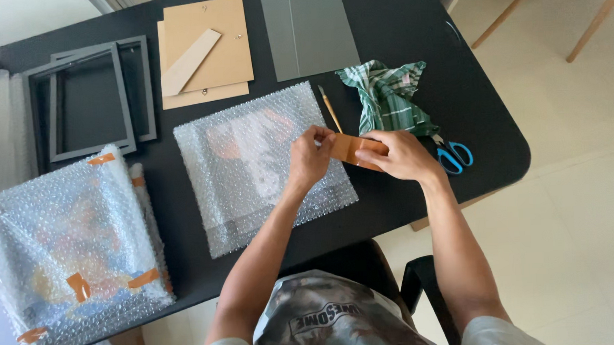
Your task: The person wraps a picture frame in bubble wrap and secures it with tape.
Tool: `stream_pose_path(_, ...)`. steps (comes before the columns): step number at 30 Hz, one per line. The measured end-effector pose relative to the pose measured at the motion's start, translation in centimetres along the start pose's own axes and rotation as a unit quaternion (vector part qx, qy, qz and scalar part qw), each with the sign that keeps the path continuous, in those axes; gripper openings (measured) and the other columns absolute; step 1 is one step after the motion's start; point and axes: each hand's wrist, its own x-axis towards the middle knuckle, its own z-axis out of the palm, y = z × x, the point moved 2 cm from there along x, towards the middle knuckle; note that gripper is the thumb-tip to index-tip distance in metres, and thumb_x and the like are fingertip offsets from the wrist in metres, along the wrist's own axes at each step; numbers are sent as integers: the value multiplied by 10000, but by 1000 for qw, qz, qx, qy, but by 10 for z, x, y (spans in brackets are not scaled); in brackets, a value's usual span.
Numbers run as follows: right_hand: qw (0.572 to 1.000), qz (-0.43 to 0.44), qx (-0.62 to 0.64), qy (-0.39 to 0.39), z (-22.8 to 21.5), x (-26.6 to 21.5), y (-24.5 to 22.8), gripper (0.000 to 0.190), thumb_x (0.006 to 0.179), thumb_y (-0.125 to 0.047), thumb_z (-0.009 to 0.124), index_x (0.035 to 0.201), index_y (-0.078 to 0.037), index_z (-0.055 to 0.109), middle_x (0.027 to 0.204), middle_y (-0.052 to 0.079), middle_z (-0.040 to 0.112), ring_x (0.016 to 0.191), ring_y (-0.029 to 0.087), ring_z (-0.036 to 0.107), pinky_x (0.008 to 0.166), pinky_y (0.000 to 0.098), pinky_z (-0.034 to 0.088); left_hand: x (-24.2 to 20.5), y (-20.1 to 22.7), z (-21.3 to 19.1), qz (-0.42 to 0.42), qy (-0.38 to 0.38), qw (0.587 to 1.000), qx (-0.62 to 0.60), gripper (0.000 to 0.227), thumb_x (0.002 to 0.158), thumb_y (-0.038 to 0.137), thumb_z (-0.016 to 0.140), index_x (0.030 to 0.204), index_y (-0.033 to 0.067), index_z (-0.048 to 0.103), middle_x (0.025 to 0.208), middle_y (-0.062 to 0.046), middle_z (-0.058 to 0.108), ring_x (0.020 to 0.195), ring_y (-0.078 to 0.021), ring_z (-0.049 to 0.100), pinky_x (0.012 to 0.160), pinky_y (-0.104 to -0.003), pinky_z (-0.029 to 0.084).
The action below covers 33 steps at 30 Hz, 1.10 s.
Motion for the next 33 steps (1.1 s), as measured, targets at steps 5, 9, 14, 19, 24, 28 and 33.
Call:
stream_pose_path(5, 996, 11, 85, 11, 0, 1, 14, 342, 851, -351, 676, 1114, -133, 679, 923, 154, 708, 771, 278, 647, 703, 388, 522, 9, 13, -7, 0, -28, 999, 33, 84, 826, 247, 681, 890, 194, 693, 763, -13, 685, 739, -232, 702, 656, -349, 552)
stream_pose_path(9, 987, -46, 145, 46, -5, -6, 21, 332, 857, -234, 688, 1137, -56, 666, 971, 228, 686, 979, 358, 634, 760, 454, 504, 11, 45, -4, 18, -42, 997, 63, 79, 789, 248, 699, 860, 215, 709, 726, -2, 679, 757, -243, 696, 660, -361, 548)
stream_pose_path(14, 988, -90, 76, 99, -21, -16, 21, 351, 864, -258, 689, 1165, -79, 661, 1007, 180, 683, 984, 367, 630, 822, 426, 495, 3, 66, 0, 14, -66, 997, 48, 102, 803, 254, 675, 886, 206, 711, 751, 5, 693, 748, -188, 699, 693, -324, 547)
stream_pose_path(19, 993, -15, 99, 70, -26, -25, 19, 295, 888, -264, 643, 1126, -94, 681, 938, 192, 697, 956, 343, 649, 795, 436, 499, -3, 43, 22, -22, -87, 996, 20, 117, 803, 287, 690, 892, 219, 723, 776, 5, 699, 812, -172, 682, 765, -319, 531)
stream_pose_path(24, 982, 16, 174, 65, -22, -27, 20, 312, 872, -326, 673, 1111, -129, 706, 907, 159, 710, 912, 341, 669, 781, 427, 516, -1, 32, 31, -65, -75, 995, -22, 169, 814, 255, 662, 943, 165, 723, 771, -34, 697, 765, -173, 666, 626, -271, 578)
stream_pose_path(28, 982, 59, 137, 118, -34, -42, 61, 278, 927, -295, 589, 1168, -196, 686, 837, 123, 697, 879, 258, 666, 802, 383, 512, -14, 48, 28, -52, -70, 996, 8, 151, 811, 295, 683, 923, 205, 731, 796, -15, 708, 914, -230, 665, 817, -375, 540)
stream_pose_path(33, 921, 277, -234, 145, -31, -67, 129, 282, 876, -240, 640, 1132, -124, 633, 1012, 114, 637, 930, 352, 626, 752, 474, 504, -24, 61, 29, -44, -73, 996, 0, 167, 828, 286, 663, 955, 190, 715, 799, -8, 713, 841, -188, 683, 751, -372, 536)
